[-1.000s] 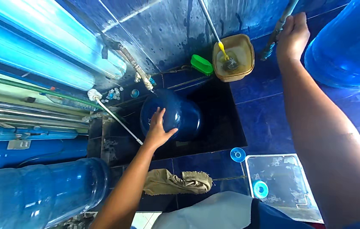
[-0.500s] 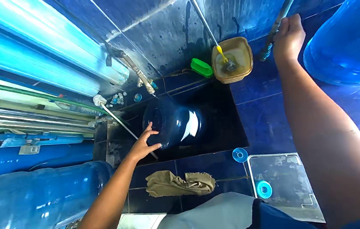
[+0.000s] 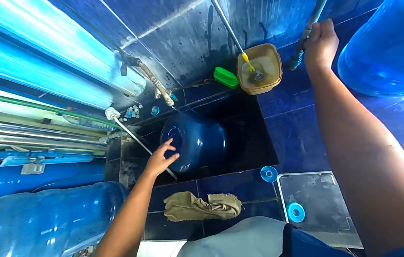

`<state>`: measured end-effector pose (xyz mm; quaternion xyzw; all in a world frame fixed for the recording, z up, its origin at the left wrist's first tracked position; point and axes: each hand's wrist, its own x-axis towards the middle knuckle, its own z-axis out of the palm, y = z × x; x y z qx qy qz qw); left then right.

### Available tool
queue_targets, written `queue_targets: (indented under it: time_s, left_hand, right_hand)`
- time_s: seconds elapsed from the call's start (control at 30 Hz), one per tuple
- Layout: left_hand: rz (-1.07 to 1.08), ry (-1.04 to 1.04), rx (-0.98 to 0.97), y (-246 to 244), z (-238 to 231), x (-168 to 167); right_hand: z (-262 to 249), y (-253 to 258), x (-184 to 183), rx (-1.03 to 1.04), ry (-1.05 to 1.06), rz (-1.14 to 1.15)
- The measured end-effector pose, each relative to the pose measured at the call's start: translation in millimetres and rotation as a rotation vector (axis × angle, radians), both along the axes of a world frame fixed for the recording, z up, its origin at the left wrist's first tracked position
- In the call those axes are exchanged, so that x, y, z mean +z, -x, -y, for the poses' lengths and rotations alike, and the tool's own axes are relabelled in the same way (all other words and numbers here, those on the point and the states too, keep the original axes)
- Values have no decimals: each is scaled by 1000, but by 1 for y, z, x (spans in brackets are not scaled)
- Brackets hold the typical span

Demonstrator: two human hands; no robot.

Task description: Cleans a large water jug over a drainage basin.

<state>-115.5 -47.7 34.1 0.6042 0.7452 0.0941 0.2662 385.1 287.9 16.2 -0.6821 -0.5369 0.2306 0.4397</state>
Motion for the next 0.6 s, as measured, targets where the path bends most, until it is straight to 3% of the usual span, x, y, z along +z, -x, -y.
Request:
queue_targets:
  time_s: [0.1,0.17,0.3,0.37,0.5,0.6]
  left_hand:
    - [-166,50,268,-27,-24,-4]
    - [-261,100,282,-34,-28,-11]
    - [-245,43,-142,-5,4,-8]
    - [-197,35,-233,13,19,0]
    - [-69,94,56,8,9,3]
    - [-138,58,290,-17,-16,-11]
  right_hand:
    - [0,0,1,8,6,-1]
    - [1,-1,1,9,11,6]
    - [3,1,4,1,17,9]
    - [2,2,5,4,20,16]
    - [3,2,5,3,24,6]
    - [3,2,6,2,35,15]
